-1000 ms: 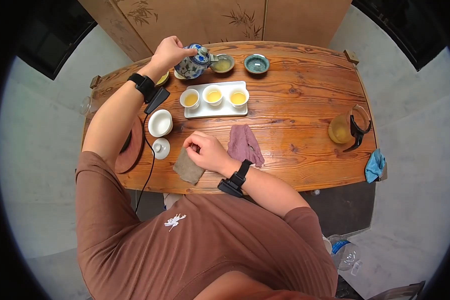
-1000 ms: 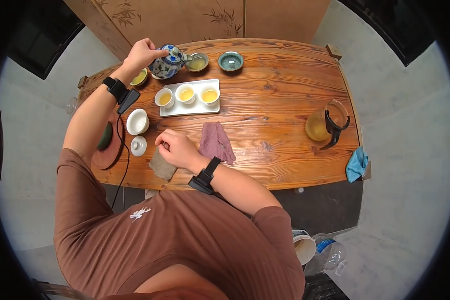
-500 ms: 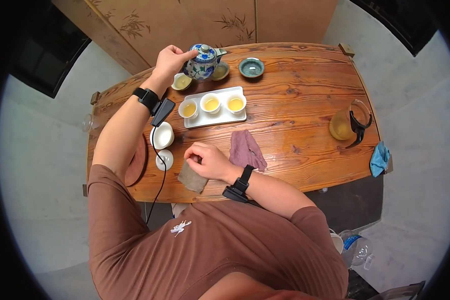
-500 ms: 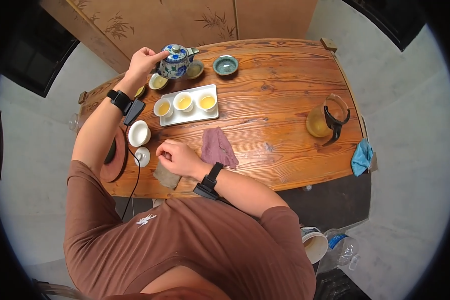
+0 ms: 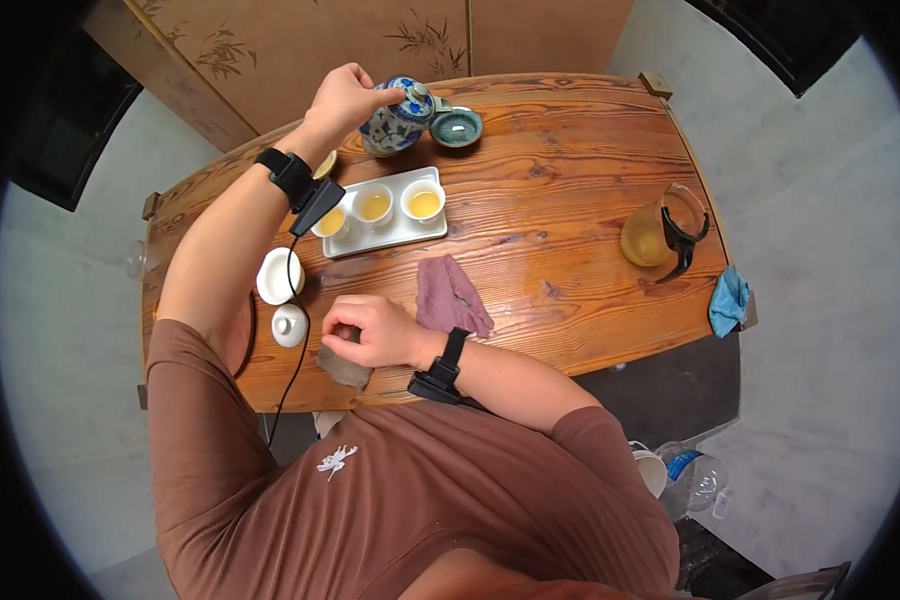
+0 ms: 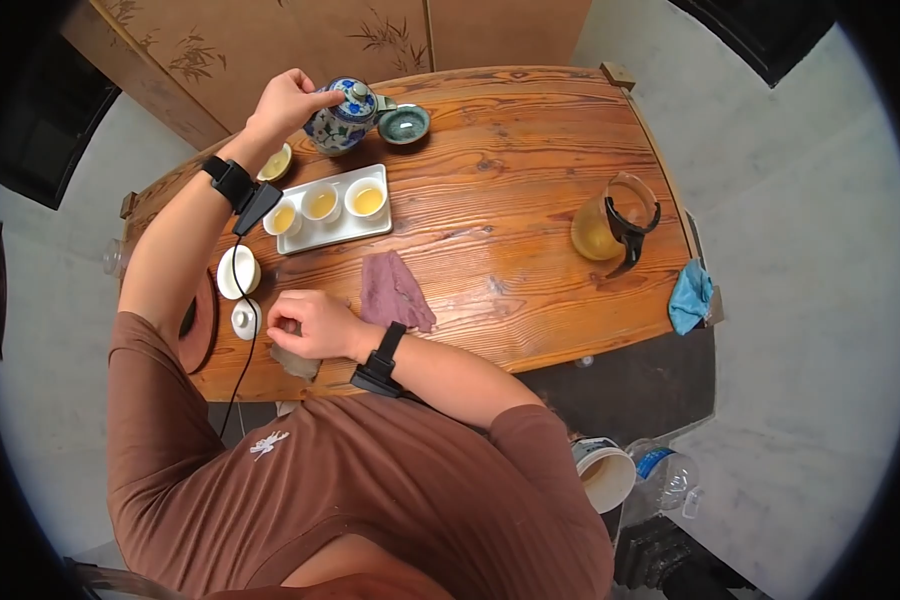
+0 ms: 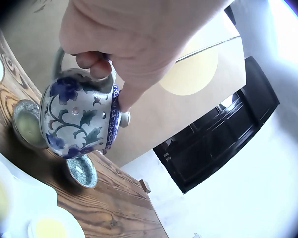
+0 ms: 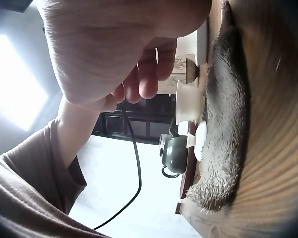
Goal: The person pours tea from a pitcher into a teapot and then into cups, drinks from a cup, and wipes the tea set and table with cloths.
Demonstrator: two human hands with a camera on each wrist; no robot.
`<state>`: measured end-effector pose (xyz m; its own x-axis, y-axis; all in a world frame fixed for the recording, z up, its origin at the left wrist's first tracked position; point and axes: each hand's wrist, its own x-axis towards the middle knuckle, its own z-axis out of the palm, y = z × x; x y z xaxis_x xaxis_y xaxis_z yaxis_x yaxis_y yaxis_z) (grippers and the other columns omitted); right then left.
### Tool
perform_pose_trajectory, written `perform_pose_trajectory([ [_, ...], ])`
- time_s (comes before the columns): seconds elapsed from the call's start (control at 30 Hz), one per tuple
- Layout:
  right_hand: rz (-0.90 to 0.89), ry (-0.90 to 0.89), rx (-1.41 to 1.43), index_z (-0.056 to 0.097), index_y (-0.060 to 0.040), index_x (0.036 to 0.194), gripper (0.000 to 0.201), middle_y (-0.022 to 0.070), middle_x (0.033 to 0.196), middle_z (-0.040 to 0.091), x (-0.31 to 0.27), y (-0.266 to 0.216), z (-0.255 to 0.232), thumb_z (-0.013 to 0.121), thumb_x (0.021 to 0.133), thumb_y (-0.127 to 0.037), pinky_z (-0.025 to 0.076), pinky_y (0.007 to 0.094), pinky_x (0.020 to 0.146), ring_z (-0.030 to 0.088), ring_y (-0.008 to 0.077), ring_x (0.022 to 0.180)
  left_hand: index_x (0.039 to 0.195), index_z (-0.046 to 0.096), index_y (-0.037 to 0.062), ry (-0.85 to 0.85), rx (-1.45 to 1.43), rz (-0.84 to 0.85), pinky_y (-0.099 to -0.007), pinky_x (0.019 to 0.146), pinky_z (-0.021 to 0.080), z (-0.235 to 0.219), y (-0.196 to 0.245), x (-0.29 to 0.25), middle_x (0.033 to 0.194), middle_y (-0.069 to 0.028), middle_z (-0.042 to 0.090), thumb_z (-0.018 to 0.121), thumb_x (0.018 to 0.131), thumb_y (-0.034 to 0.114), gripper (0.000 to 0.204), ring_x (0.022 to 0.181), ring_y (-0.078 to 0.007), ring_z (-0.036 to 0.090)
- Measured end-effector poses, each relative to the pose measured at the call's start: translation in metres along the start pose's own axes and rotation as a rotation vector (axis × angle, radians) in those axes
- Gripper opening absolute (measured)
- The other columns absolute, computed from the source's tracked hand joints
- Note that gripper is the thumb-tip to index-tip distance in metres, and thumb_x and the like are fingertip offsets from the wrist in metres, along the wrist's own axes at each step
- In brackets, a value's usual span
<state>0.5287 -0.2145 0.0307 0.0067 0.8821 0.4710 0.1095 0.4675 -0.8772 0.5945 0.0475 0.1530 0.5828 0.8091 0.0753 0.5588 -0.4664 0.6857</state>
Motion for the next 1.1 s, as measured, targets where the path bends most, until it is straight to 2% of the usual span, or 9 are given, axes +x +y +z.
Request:
perform_pose_trajectory([
  [0.1, 0.006, -0.005, -0.004, 0.070, -0.0040, 0.089, 0.011, 0.0062, 0.083, 0.067, 0.000, 0.003, 0.001, 0.076, 0.088, -0.014, 0.054, 0.0317, 0.064, 0.067, 0.0186, 0.070, 0.083, 0.053, 0.0078, -0.013, 0.064, 0.043, -0.0305, 0.052, 0.048, 0.000, 0.009, -0.005, 0.070, -0.0032, 0.059, 0.092, 0.078, 0.032, 0.046, 0.060, -0.0123, 0.057],
  [0.53, 0.006, -0.016, -0.011, 0.070, -0.0041, 0.089, 0.010, 0.0061, 0.082, 0.067, 0.001, 0.001, 0.001, 0.075, 0.088, -0.013, 0.054, 0.0318, 0.064, 0.067, 0.0188, 0.069, 0.087, 0.061, 0.0029, -0.036, 0.248, 0.101, -0.0357, 0.066, 0.057, 0.003, 0.014, 0.007, 0.073, -0.0116, 0.068, 0.090, 0.074, 0.041, 0.049, 0.066, -0.0205, 0.069],
  [0.63, 0.003, -0.017, -0.002, 0.070, -0.0040, 0.089, 0.010, 0.0060, 0.082, 0.067, 0.002, 0.000, 0.001, 0.075, 0.088, -0.013, 0.055, 0.0316, 0.064, 0.067, 0.0187, 0.069, 0.084, 0.057, 0.0047, -0.023, 0.290, 0.117, -0.0342, 0.060, 0.053, 0.006, 0.017, 0.006, 0.075, -0.0089, 0.063, 0.091, 0.076, 0.038, 0.048, 0.067, -0.0172, 0.063],
  [0.73, 0.007, -0.011, 0.001, 0.071, -0.0041, 0.088, 0.010, 0.0059, 0.082, 0.067, 0.002, -0.002, 0.001, 0.075, 0.088, -0.012, 0.055, 0.0314, 0.064, 0.067, 0.0186, 0.069, 0.085, 0.058, 0.0038, -0.039, 0.323, 0.134, -0.0351, 0.062, 0.054, 0.007, 0.022, 0.006, 0.076, -0.0109, 0.065, 0.090, 0.075, 0.039, 0.049, 0.069, -0.0192, 0.065],
  [0.83, 0.000, -0.008, 0.002, 0.071, -0.0042, 0.088, 0.009, 0.0059, 0.081, 0.067, 0.002, -0.001, 0.001, 0.075, 0.088, -0.012, 0.055, 0.0314, 0.064, 0.067, 0.0185, 0.069, 0.089, 0.062, 0.0029, -0.034, 0.363, 0.156, -0.0364, 0.069, 0.058, 0.008, 0.024, 0.008, 0.076, -0.0132, 0.070, 0.089, 0.075, 0.042, 0.049, 0.071, -0.0229, 0.072],
  [1.1, -0.003, 0.009, 0.011, 0.071, -0.0041, 0.087, 0.009, 0.0061, 0.080, 0.067, 0.001, -0.001, 0.001, 0.075, 0.088, -0.012, 0.054, 0.0319, 0.063, 0.067, 0.0189, 0.068, 0.090, 0.062, 0.0036, -0.026, 0.415, 0.159, -0.0389, 0.072, 0.059, 0.013, 0.030, 0.012, 0.080, -0.0143, 0.072, 0.089, 0.075, 0.042, 0.050, 0.075, -0.0253, 0.073],
])
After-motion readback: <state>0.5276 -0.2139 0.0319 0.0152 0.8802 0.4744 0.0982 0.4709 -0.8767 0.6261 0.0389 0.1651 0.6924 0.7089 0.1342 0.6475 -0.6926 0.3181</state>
